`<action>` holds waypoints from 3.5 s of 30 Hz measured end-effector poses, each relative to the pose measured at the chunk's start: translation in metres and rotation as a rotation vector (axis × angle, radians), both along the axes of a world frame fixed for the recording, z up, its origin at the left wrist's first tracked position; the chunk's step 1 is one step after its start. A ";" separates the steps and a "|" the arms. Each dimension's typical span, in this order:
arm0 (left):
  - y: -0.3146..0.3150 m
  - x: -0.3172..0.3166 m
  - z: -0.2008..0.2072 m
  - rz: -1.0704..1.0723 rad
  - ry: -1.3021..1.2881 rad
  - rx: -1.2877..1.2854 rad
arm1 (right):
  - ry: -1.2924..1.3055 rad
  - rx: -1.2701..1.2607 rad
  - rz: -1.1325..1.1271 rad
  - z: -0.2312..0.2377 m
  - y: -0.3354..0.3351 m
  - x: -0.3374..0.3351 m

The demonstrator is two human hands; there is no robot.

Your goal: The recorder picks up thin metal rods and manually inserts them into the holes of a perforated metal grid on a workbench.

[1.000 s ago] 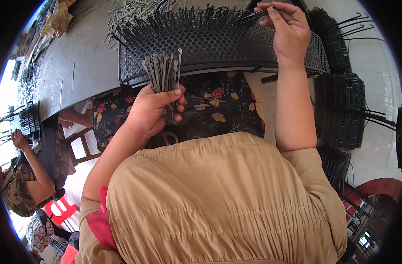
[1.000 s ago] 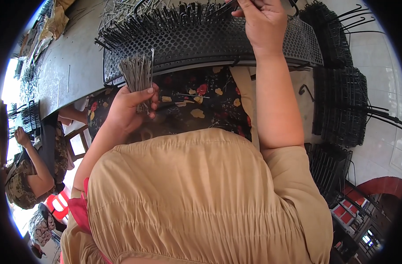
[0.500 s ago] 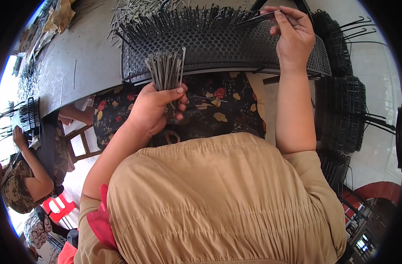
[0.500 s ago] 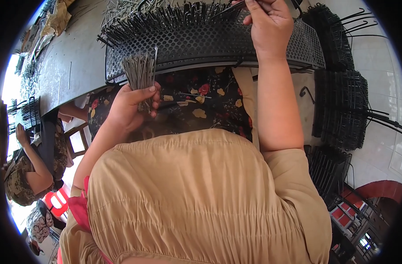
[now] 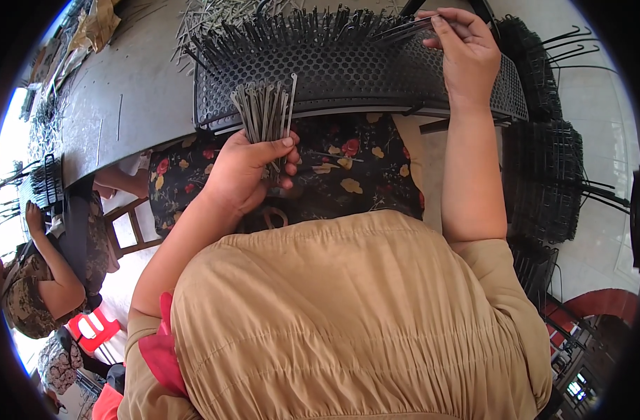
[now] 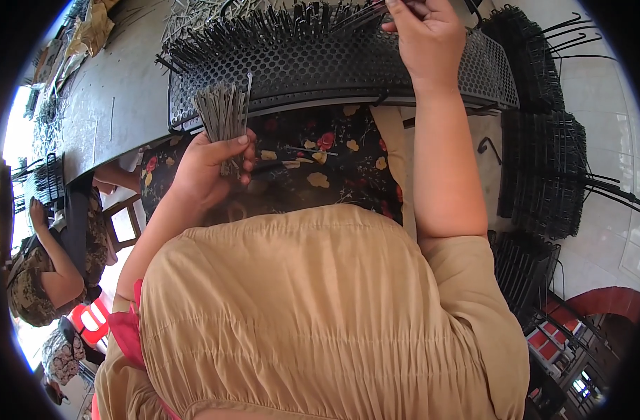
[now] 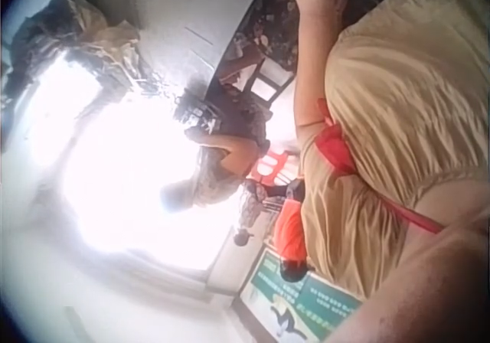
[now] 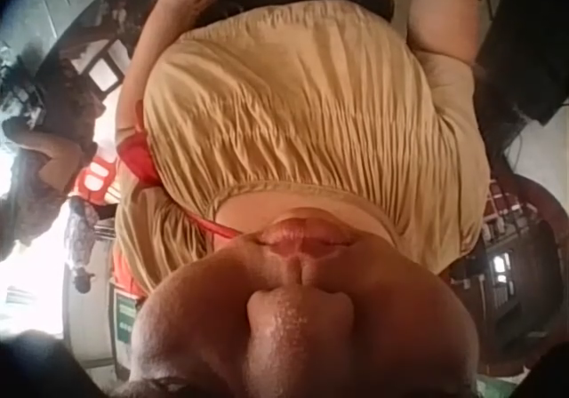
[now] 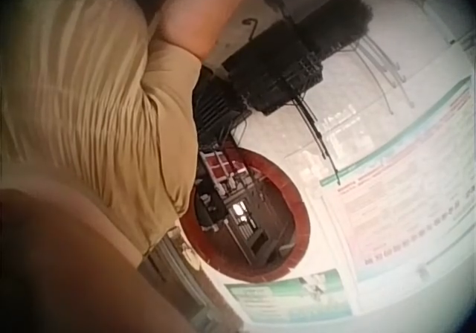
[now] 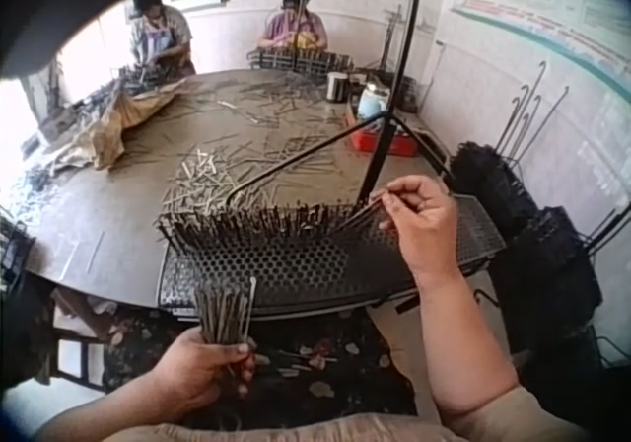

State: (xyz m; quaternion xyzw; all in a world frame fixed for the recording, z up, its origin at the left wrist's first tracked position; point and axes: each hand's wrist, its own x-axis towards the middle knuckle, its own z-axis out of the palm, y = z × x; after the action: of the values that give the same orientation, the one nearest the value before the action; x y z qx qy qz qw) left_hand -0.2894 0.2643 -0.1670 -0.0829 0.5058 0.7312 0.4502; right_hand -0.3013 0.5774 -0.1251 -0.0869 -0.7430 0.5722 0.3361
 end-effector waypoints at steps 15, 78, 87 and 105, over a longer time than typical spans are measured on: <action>0.001 0.000 0.001 -0.004 0.013 -0.010 | 0.148 -0.184 0.092 -0.007 0.012 -0.003; -0.006 0.007 -0.001 -0.003 0.070 -0.097 | -0.438 0.974 0.970 -0.145 -0.054 0.047; 0.004 0.009 0.014 -0.063 0.155 -0.150 | -0.511 1.169 0.771 -0.084 -0.021 0.093; 0.061 0.010 0.011 -0.192 0.152 -0.080 | 0.244 0.634 -0.125 -0.025 -0.003 0.000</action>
State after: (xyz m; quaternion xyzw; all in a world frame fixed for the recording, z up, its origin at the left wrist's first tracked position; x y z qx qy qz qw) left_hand -0.2798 0.3254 -0.1557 0.0035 0.5729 0.6681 0.4748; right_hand -0.3015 0.5748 -0.1503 0.0454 -0.8314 0.2973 0.4674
